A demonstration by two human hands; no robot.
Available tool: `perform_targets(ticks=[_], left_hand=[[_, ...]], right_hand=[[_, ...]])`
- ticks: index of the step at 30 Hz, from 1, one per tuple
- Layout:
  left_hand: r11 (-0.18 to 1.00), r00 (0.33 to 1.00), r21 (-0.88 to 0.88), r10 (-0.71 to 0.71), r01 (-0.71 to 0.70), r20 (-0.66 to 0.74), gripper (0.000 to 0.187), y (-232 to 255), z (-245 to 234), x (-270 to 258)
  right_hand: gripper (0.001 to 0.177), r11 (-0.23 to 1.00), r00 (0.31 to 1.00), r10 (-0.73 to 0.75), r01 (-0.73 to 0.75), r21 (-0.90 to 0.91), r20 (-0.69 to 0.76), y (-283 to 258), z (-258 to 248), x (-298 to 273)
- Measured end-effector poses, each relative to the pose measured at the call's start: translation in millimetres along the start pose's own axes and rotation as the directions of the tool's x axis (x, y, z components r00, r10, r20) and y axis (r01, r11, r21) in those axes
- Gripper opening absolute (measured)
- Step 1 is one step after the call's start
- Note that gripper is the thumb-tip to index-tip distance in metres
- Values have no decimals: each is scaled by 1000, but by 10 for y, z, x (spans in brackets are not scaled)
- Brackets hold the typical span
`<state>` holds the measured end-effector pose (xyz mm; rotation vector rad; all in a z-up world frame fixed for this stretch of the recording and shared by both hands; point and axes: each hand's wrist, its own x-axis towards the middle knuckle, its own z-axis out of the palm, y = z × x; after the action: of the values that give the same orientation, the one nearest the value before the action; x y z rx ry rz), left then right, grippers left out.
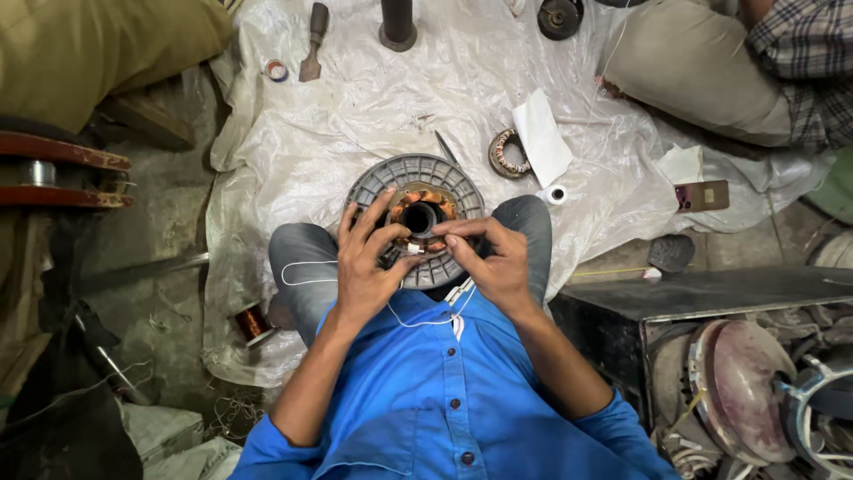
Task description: The person sits on the floor and uses a white string to tie and secure copper windings on a motor stator. They repeatedly wrap the string around the windings and pull it tight to hold them in place.
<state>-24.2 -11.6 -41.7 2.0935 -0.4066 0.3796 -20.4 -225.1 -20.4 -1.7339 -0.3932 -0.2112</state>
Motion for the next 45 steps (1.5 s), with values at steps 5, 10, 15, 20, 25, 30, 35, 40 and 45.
perform_targets(ticks=[5,10,15,20,25,30,35,40,45], left_hand=[[1000,1000,-10,4,-4,-3,43,-23,0,-11],[1000,1000,-3,15,-15,-18,42,-32,28,-38],[1000,1000,4,5,-5,1,45,3,-7,32],[992,997,110,73,-68,-39,52,96,-36,69],[954,974,252,195,-161,-114,40,173,-65,-48],[961,970,253,160,-111,-181,29,154,-27,-139],[964,956,229,186,-134,-225,19,195,-48,-185],[963,952,106,261,-246,-161,22,320,-59,-256],[958,963,-121,246,-259,-112,26,443,-67,-392]], right_hand=[[7,997,999,35,-37,62,26,7,6,-6],[8,995,995,95,-94,-25,16,-86,9,-4],[14,948,994,13,23,-318,109,-177,27,202],[15,924,978,-31,108,-368,209,-246,0,388],[17,933,970,-55,135,-335,235,-302,1,408],[16,945,971,2,77,-317,241,-289,-9,394],[18,942,962,-22,111,-316,273,-293,-42,420],[26,952,982,-61,110,-285,176,-256,-100,309],[32,920,984,177,-154,-360,32,-253,-221,95]])
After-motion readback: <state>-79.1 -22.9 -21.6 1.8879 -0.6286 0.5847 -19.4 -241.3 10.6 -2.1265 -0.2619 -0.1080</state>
